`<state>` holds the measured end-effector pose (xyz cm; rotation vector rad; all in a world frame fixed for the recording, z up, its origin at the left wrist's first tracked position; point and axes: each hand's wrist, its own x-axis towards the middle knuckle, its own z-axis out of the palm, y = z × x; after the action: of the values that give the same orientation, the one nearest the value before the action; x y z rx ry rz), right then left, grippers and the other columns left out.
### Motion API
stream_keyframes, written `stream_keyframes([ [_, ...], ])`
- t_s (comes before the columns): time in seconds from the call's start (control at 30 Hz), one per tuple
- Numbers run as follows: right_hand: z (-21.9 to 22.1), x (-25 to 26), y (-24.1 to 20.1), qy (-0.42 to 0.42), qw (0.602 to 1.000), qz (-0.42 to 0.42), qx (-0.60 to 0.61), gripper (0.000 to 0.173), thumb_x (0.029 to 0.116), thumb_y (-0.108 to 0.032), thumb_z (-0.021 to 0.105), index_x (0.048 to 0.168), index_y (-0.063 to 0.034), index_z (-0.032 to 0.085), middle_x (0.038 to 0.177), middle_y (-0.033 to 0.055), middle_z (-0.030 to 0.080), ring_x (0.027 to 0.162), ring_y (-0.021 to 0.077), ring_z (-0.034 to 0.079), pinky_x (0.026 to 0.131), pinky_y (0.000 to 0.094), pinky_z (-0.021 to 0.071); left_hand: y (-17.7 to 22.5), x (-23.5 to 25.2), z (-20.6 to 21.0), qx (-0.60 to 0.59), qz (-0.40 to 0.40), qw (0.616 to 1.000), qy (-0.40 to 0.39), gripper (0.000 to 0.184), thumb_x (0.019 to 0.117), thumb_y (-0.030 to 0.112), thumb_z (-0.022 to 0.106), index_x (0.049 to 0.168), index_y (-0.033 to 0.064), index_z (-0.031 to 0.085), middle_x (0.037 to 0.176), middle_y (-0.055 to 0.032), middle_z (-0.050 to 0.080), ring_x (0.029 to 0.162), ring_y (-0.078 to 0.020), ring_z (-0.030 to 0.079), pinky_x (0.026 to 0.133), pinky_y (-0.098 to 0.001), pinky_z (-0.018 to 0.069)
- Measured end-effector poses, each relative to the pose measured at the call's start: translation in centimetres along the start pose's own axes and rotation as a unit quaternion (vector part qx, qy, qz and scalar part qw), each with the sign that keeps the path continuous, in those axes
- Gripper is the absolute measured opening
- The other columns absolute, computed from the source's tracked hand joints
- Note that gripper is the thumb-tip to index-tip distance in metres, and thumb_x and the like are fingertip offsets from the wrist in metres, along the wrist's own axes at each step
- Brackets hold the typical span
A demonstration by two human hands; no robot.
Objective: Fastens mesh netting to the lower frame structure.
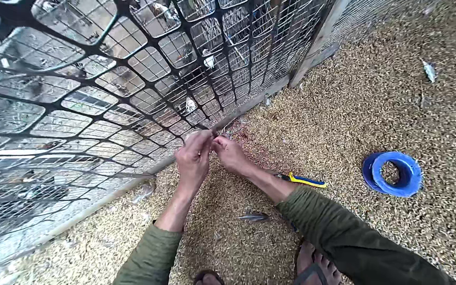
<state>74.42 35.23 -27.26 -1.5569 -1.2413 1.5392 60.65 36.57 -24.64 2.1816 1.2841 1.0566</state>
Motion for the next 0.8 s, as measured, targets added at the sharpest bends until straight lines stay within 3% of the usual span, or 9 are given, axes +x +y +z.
stream_keyframes([
  [0.07, 0.3, 0.6, -0.2, -0.002, 1.0, 0.023, -0.005, 0.03, 0.1104, -0.025, 0.047, 0.109, -0.0026, 0.067, 0.086, 0.0113, 0.064, 0.08, 0.023, 0.061, 0.078, 0.0466, 0.0503, 0.0, 0.2, 0.1, -0.025, -0.004, 1.0, -0.002, 0.023, 0.1027, 0.008, 0.057, 0.114, -0.0048, 0.072, 0.113, -0.0182, 0.074, 0.106, -0.0224, 0.072, 0.098, -0.0397, 0.0558],
  [0.17, 0.5, 1.8, -0.4, -0.008, 0.998, 0.063, -0.017, 0.033, 0.1105, -0.023, 0.045, 0.114, -0.0001, 0.069, 0.099, 0.0192, 0.069, 0.094, 0.0317, 0.066, 0.087, 0.0541, 0.0521, 0.1, 0.7, -0.5, -0.051, -0.014, 0.999, 0.002, 0.024, 0.1043, 0.01, 0.055, 0.115, -0.0067, 0.069, 0.107, -0.0166, 0.074, 0.101, -0.019, 0.073, 0.094, -0.0375, 0.058],
  [0.27, 0.6, 3.3, -0.1, 0.004, 0.996, 0.089, -0.015, 0.032, 0.109, -0.022, 0.045, 0.108, 0.0001, 0.068, 0.098, 0.0206, 0.068, 0.092, 0.0338, 0.066, 0.083, 0.0548, 0.0518, 0.0, 0.8, -1.0, -0.081, 0.003, 0.997, -0.001, 0.023, 0.1051, 0.011, 0.054, 0.11, -0.0068, 0.068, 0.099, -0.0128, 0.073, 0.095, -0.015, 0.072, 0.092, -0.0363, 0.0592],
  [0.37, 0.1, 3.4, -0.2, 0.001, 0.995, 0.09, -0.035, 0.032, 0.1079, -0.022, 0.047, 0.104, -0.0001, 0.07, 0.097, 0.0203, 0.068, 0.092, 0.0337, 0.066, 0.083, 0.0549, 0.0525, -0.8, 1.0, -1.4, -0.052, 0.039, 0.997, -0.027, 0.021, 0.1028, 0.009, 0.056, 0.106, -0.0064, 0.07, 0.091, -0.0125, 0.07, 0.083, -0.0133, 0.069, 0.082, -0.0323, 0.0591],
  [0.43, -0.8, 1.9, -0.5, -0.029, 0.996, 0.072, -0.054, 0.032, 0.1083, -0.021, 0.047, 0.101, 0.0001, 0.069, 0.092, 0.0178, 0.066, 0.087, 0.0304, 0.064, 0.081, 0.0521, 0.0508, -1.2, 1.4, -1.7, 0.014, 0.078, 0.995, -0.061, 0.019, 0.1, 0.007, 0.059, 0.106, -0.0053, 0.073, 0.092, -0.0169, 0.071, 0.084, -0.0205, 0.07, 0.081, -0.0344, 0.0576],
  [0.57, -3.2, -2.4, -2.1, -0.071, 0.996, 0.008, -0.059, 0.032, 0.1094, -0.026, 0.047, 0.112, -0.0042, 0.07, 0.084, 0.009, 0.064, 0.076, 0.0182, 0.059, 0.074, 0.0415, 0.0498, -1.8, 1.7, -1.6, 0.102, 0.112, 0.98, -0.131, 0.02, 0.0991, 0.007, 0.06, 0.107, -0.0021, 0.075, 0.097, -0.02, 0.072, 0.088, -0.0328, 0.073, 0.079, -0.0463, 0.0595],
  [0.7, -5.1, -3.6, -3.9, -0.069, 0.992, -0.046, -0.094, 0.032, 0.1103, -0.025, 0.046, 0.116, -0.0053, 0.07, 0.085, 0.0106, 0.067, 0.077, 0.0212, 0.063, 0.075, 0.0443, 0.0523, -1.9, 1.4, -1.3, 0.103, 0.133, 0.97, -0.175, 0.026, 0.0988, 0.001, 0.054, 0.117, -0.0043, 0.071, 0.103, -0.0231, 0.07, 0.096, -0.0372, 0.07, 0.088, -0.05, 0.057],
  [0.8, -5.2, -3.3, -4.1, -0.058, 0.986, -0.097, -0.123, 0.031, 0.1095, -0.023, 0.047, 0.115, -0.0044, 0.071, 0.087, 0.0125, 0.07, 0.081, 0.0239, 0.067, 0.078, 0.0466, 0.0539, -2.0, 1.4, -1.2, 0.105, 0.149, 0.963, -0.196, 0.036, 0.0946, 0.002, 0.052, 0.127, -0.0066, 0.065, 0.104, -0.0245, 0.067, 0.096, -0.0379, 0.068, 0.087, -0.0502, 0.0564],
])
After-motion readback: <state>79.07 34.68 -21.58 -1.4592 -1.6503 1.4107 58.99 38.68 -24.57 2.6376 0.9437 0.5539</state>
